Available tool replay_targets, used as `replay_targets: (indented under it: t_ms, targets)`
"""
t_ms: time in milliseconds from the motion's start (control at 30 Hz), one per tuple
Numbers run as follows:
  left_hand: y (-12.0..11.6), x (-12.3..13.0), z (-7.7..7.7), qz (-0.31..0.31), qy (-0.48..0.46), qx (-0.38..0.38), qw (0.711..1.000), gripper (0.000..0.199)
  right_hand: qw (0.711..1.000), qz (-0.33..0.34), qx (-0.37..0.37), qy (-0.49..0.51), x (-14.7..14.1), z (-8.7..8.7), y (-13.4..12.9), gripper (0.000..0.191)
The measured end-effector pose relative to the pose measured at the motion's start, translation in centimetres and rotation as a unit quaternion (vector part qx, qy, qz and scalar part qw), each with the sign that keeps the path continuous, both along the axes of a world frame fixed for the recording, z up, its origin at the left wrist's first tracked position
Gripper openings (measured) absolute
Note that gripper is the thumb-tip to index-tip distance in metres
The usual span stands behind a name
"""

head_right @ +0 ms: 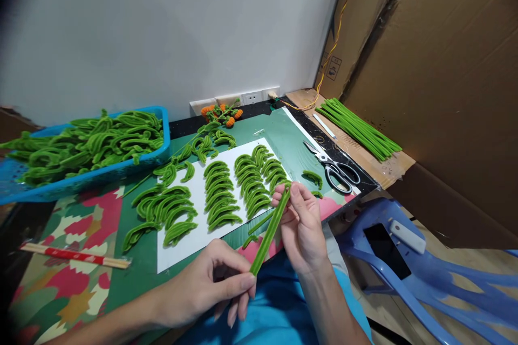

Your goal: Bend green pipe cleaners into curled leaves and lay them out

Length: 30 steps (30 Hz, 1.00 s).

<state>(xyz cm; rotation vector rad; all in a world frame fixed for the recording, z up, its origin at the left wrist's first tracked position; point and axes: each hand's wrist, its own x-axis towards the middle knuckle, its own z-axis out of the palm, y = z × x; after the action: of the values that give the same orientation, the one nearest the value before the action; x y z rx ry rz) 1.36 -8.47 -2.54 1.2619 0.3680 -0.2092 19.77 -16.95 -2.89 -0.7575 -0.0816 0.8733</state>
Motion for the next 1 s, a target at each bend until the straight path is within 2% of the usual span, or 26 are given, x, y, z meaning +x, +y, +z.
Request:
replay_targets:
  t_ms: [133,333,533,667,867,1000]
  targets:
    - [-0.1,0.1,-0.1,0.004,0.007,-0.024,1.000,0.051,1.000,0.000,-0.002,0.018,0.0,-0.2,0.0,0.036]
    - [-0.1,0.2,0.3,-0.003,0.008,-0.019,1.000,0.050,1.000,-0.005,-0.013,0.004,-0.1,-0.8,0.2,0.036]
    - [0.1,0.1,0.4,-0.012,0.004,-0.010,1.000,0.050,0.999,-0.029,-0.005,0.027,-0.5,0.1,0.6,0.040]
    - [0.1,0.0,0.2,-0.009,0.003,-0.026,1.000,0.046,0.998,-0.010,0.012,0.057,-0.6,0.6,0.5,0.038]
    - [0.0,-0.2,-0.6,0.009,-0.010,-0.054,0.998,0.043,0.999,0.025,0.024,-0.003,-0.7,0.5,0.3,0.035]
    - [0.1,-0.2,-0.4,0.005,-0.009,-0.053,0.999,0.043,0.998,0.037,0.031,-0.036,-0.6,0.2,0.3,0.031]
